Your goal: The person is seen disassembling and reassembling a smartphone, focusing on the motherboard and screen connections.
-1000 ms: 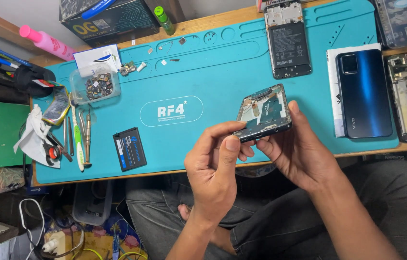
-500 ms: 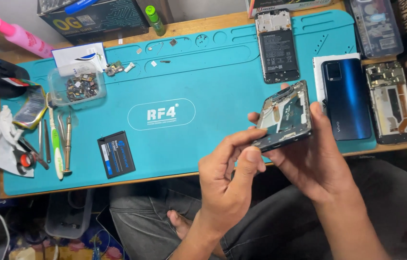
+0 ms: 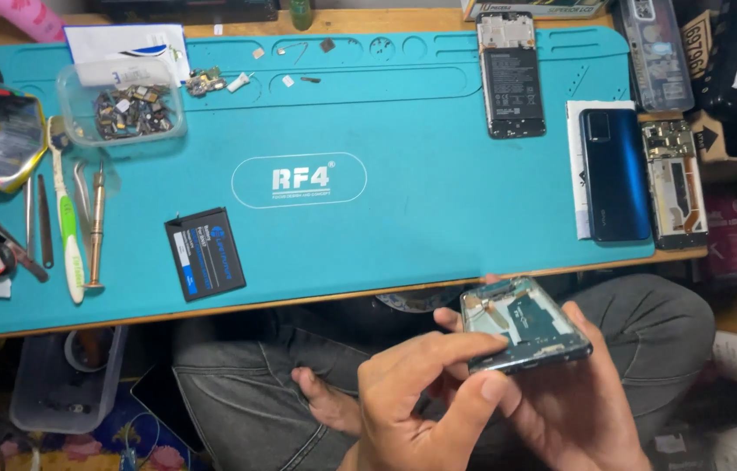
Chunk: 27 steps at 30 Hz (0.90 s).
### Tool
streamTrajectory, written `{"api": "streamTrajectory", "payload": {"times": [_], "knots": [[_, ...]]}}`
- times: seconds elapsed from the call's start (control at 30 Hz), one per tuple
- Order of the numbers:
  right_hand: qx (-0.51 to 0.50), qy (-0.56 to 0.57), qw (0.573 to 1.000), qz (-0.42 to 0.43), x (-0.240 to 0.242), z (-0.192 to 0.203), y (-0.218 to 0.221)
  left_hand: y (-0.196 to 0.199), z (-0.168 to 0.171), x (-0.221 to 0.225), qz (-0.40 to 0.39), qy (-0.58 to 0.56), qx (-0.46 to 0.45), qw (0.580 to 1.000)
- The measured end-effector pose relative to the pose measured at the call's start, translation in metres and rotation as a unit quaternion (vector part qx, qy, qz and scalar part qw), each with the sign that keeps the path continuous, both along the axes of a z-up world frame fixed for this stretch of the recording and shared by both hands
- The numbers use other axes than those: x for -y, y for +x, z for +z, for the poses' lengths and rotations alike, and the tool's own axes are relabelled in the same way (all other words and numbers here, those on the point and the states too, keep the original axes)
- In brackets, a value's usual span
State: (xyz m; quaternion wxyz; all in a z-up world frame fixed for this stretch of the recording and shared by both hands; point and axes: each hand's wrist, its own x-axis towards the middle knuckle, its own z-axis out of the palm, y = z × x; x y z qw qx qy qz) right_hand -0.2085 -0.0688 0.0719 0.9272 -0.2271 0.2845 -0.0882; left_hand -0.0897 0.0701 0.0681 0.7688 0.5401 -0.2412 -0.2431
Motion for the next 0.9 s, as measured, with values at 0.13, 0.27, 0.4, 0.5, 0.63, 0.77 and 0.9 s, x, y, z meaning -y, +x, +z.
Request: {"api": "streamTrajectory", "payload": {"times": [0.13, 0.27, 0.4, 0.5, 0.63, 0.77, 0.9], "knots": [[0.053, 0.043, 0.998, -0.01, -0.035, -0.02, -0.009, -0.013, -0.015, -0.031, 0.001, 0.028, 0.006, 1.0], [0.03, 0.063, 0.997, -0.022, -0.045, -0.052, -0.015, -0.02, -0.034, -0.048, 0.002, 0.073, -0.01, 0.997], [-0.107, 0.011, 0.992, -0.066, -0.047, -0.066, -0.022, -0.03, -0.056, -0.057, -0.042, 0.068, -0.131, 0.988], [-0.116, -0.003, 0.991, -0.067, -0.047, -0.068, -0.026, -0.035, -0.066, -0.06, -0.065, 0.068, -0.214, 0.972], [-0.151, 0.003, 0.985, -0.08, -0.049, -0.066, -0.027, -0.037, -0.066, -0.06, -0.072, 0.058, -0.235, 0.967], [-0.138, 0.035, 0.986, -0.084, -0.051, -0.068, -0.029, -0.035, -0.059, -0.061, -0.072, 0.062, -0.222, 0.97], [-0.094, 0.042, 0.992, -0.069, -0.054, -0.063, -0.026, -0.033, -0.051, -0.063, -0.069, 0.051, -0.193, 0.978]]}}
